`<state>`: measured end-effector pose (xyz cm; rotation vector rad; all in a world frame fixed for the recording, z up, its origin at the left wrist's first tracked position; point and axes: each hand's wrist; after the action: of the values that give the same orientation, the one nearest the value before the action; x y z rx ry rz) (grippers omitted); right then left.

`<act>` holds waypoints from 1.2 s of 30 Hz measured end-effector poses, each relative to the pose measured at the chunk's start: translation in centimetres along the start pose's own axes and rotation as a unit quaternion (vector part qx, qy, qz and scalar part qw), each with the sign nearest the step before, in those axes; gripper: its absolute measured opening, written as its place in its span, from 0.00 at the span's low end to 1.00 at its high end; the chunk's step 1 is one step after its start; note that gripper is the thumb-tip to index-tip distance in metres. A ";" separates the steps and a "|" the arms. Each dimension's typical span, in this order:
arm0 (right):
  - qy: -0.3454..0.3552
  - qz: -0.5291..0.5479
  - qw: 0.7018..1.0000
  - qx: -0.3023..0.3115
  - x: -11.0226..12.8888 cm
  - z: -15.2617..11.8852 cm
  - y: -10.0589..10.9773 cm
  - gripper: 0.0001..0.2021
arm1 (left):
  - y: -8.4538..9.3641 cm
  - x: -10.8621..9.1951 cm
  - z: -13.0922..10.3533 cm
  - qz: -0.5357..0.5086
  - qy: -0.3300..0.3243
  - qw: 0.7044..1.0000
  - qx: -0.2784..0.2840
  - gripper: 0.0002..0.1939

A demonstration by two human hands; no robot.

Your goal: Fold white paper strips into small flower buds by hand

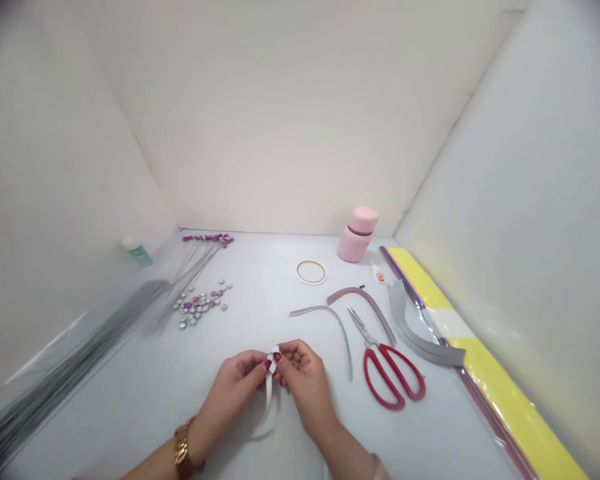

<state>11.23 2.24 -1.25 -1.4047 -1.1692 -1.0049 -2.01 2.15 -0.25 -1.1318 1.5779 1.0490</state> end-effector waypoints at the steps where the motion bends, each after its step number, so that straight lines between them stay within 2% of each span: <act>1: 0.008 -0.006 1.000 -0.004 -0.1 0.0 0.0 0.06 | -0.1 0.1 0.1 -0.023 0.009 1.000 0.005 0.11; 9: 0.069 -0.068 0.995 -0.033 -0.3 -0.5 -0.1 0.04 | -0.1 0.3 0.0 -0.099 0.014 0.995 0.031 0.11; 13: 0.074 -0.086 0.993 -0.027 -0.1 -0.5 -0.4 0.02 | -0.4 0.5 0.0 -0.104 0.022 0.994 0.013 0.11; 19: 0.096 -0.135 0.986 -0.036 0.3 -0.4 -0.2 0.04 | -0.4 0.4 -0.5 -0.019 -0.031 0.999 0.006 0.10; 22: 0.107 -0.162 0.980 -0.039 0.2 -0.3 0.0 0.05 | -0.3 0.1 -1.0 0.064 -0.073 0.995 -0.020 0.16; 25: 0.120 -0.196 0.973 -0.030 0.1 -0.3 0.1 0.05 | -0.1 -0.1 -1.3 0.153 -0.131 0.979 -0.040 0.20; 30: 0.135 -0.242 0.960 -0.028 0.2 -0.4 0.3 0.04 | 0.4 0.2 -1.2 0.266 -0.222 0.937 -0.039 0.13; 33: 0.133 -0.240 0.961 -0.024 0.4 -0.3 0.4 0.04 | 0.8 0.7 -0.9 0.286 -0.227 0.930 -0.051 0.16; 36: 0.089 -0.184 0.979 -0.016 0.6 -0.3 0.3 0.04 | 1.0 0.7 -0.8 0.262 -0.200 0.942 -0.063 0.16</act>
<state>11.61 2.03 -0.71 -1.1166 -1.3095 -1.3828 -3.30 1.45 -0.62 -0.5225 1.5207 1.6332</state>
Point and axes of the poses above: each hand's wrist, its own z-axis towards the middle knuckle, its own y-axis out of the back of the hand, x = y × z, and after that the axes turned 3 degrees about y, right-handed
